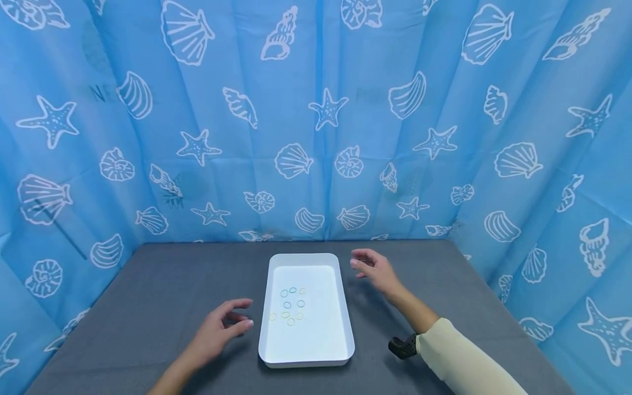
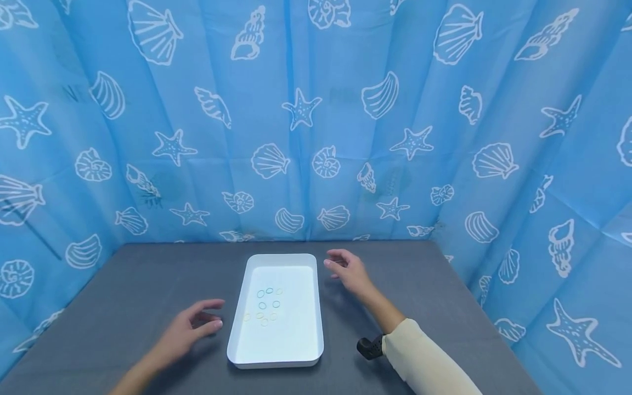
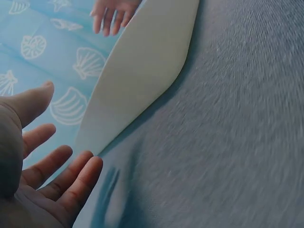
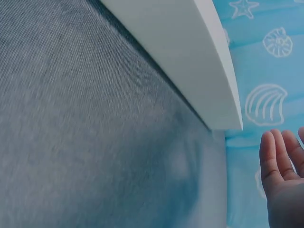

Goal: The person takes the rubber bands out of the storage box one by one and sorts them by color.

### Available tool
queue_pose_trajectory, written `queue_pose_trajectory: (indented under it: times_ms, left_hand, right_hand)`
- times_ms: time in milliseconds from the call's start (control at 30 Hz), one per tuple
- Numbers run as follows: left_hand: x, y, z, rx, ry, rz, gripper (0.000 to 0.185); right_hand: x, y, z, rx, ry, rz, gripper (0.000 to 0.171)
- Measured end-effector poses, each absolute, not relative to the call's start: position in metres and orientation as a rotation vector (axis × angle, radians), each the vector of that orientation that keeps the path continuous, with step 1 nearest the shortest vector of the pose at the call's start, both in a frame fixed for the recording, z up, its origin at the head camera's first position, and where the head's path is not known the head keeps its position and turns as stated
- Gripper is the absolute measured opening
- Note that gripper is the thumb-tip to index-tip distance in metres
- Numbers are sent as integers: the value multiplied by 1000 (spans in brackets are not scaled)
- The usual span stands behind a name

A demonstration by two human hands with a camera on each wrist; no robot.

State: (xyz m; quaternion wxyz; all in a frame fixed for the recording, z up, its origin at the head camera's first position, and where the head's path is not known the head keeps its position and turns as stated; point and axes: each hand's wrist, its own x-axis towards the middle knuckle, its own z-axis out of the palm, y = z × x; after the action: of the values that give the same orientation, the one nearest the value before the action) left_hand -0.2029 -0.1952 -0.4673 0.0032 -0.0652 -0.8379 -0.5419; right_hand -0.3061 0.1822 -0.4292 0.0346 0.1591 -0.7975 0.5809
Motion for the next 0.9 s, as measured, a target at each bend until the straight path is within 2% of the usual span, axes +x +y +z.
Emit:
queue_pose_trajectory:
  times_ms: [233,533,900]
  left_hand:
    - [-203,-186,-477,-235,-2531,-1895,45]
    - [-204,-178,-486,-189,-2556,-1911,45]
    - [-207,-174,-485,-196,-2585,-1933,46]
  right_hand:
    - [-294,161,-408,540,-2464,1847,38]
    - [-311,147,-423,509,-2517,1825,37]
    - [-318,123,-415,509,-2654,1773,35]
